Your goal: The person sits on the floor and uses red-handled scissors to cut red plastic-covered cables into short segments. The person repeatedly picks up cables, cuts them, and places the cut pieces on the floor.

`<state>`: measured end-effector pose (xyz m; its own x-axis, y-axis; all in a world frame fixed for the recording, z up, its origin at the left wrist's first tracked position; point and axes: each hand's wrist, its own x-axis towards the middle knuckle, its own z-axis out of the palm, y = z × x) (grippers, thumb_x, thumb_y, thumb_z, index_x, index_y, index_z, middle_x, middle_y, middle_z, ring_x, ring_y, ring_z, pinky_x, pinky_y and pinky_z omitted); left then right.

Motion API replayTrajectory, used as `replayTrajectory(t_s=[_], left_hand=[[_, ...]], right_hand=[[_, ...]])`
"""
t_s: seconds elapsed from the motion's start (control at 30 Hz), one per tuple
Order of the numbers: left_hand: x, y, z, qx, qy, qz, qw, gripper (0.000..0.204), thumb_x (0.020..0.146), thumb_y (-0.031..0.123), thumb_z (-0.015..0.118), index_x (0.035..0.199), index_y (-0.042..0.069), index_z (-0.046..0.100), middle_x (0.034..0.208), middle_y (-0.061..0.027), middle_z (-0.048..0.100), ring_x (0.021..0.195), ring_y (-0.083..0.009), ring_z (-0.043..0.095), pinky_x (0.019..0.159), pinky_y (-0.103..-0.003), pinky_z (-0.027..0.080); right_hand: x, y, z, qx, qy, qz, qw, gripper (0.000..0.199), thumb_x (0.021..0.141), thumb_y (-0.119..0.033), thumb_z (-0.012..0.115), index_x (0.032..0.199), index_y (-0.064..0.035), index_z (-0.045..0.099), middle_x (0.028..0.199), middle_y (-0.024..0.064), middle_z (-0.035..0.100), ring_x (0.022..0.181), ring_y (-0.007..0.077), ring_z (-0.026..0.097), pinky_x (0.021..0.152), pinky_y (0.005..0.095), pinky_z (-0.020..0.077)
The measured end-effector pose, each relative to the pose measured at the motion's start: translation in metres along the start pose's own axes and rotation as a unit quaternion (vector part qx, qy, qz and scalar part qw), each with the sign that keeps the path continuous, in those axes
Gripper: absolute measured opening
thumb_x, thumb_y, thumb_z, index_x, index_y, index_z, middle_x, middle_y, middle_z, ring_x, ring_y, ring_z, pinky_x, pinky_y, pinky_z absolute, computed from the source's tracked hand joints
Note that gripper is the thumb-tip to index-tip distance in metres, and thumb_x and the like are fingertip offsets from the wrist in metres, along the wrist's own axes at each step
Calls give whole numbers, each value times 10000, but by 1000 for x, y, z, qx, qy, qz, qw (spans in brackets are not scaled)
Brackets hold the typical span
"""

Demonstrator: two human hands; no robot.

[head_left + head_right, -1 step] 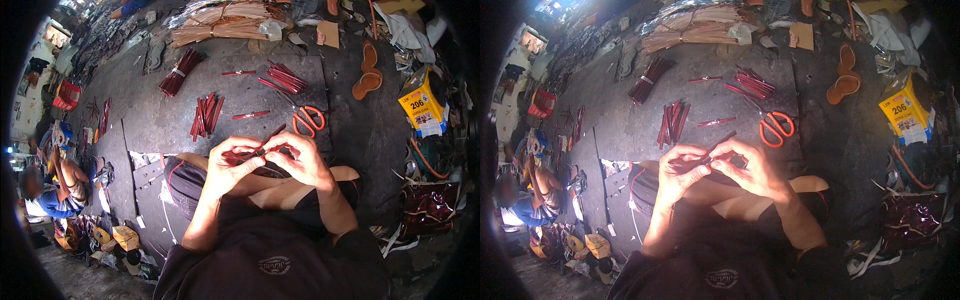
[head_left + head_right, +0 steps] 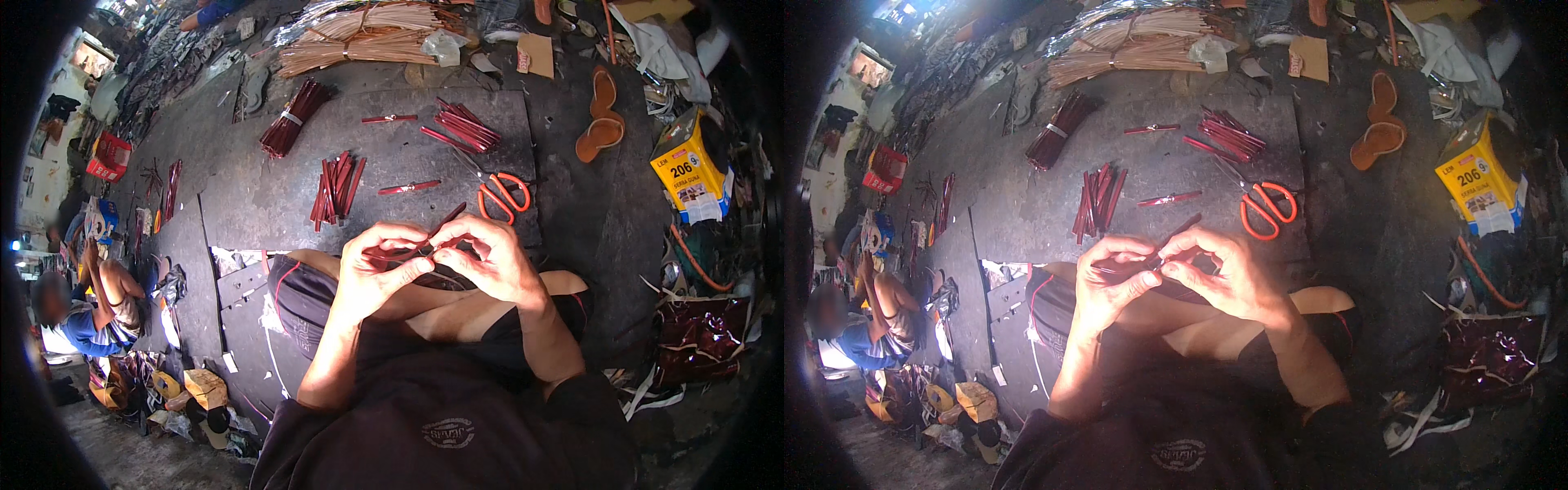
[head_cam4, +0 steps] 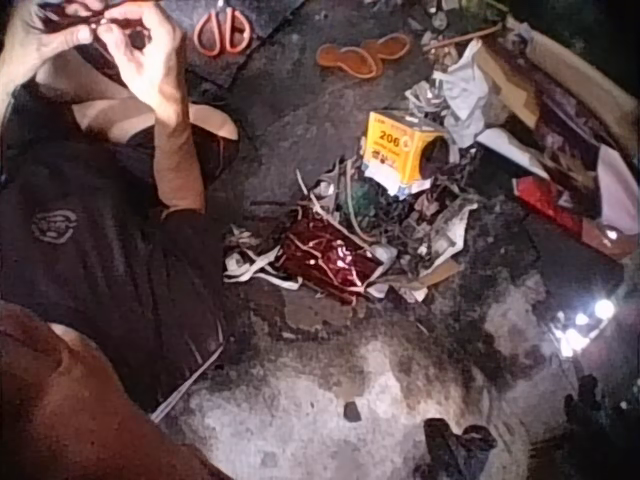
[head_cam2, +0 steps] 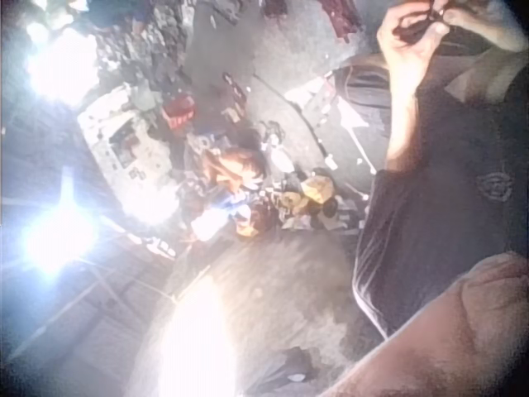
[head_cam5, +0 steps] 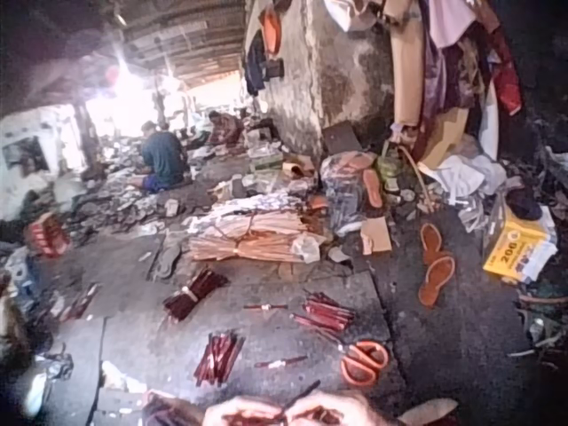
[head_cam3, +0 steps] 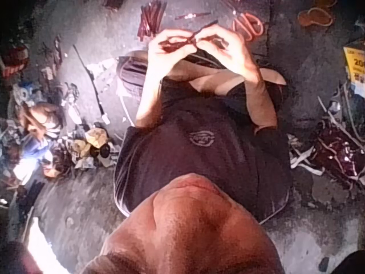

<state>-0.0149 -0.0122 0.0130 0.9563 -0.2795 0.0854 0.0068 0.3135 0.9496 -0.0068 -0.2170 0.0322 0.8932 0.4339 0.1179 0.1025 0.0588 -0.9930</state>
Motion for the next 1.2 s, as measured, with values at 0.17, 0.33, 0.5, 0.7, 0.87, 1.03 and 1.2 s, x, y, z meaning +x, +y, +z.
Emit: replayTrajectory(t_s=[0.17,0.33,0.5,0.7,0.87,1.03,1.2], left_hand=[[6,1,-3,42,-48,43,997,299,788,-46,744,1060,-11,626,1052,-106,669,1003,-172,642,892,-308,526],[9,11,0,115,8,-6,993,263,811,-16,734,1058,0,646,1053,-110,680,1000,-170,645,907,-313,517],[11,15,-8,142,-16,9,990,226,850,-29,684,1073,-4,656,1094,-103,681,1001,-160,653,908,-297,523],[11,11,-2,110,13,19,994,290,808,-9,734,1078,-20,627,1042,-126,683,1010,-185,653,911,-320,524],[5,0,-9,115,28,46,992,298,763,-11,775,1031,-20,645,1017,-124,687,985,-183,660,900,-324,528],[6,-1,-3,124,39,122,984,257,748,-25,782,976,-27,664,992,-153,690,928,-213,683,834,-329,561],[6,1,0,163,47,178,969,215,734,-18,794,911,-34,674,935,-171,700,864,-234,700,774,-328,581]], right_hand=[[2,8,-7,71,-41,59,995,160,925,-68,627,1066,6,609,973,63,643,949,124,624,833,275,502],[9,14,-1,-91,49,-8,995,213,863,-98,703,1040,-18,614,979,90,635,951,176,628,817,298,498],[17,-11,-1,-380,105,-167,904,342,751,-110,784,1056,-85,633,1073,77,623,1092,236,570,905,395,458],[11,4,-1,-239,95,-139,956,306,763,-96,774,1039,-73,643,917,79,668,870,243,662,788,361,500],[6,4,2,-121,84,-101,984,273,775,-52,767,1017,-46,642,913,89,672,845,208,673,705,316,514],[7,3,0,-142,83,-160,973,257,775,-20,762,1002,-22,641,902,91,676,801,191,681,668,301,519],[5,3,0,-102,82,-147,980,240,778,-12,758,988,-11,642,906,95,682,789,179,683,666,289,526]])
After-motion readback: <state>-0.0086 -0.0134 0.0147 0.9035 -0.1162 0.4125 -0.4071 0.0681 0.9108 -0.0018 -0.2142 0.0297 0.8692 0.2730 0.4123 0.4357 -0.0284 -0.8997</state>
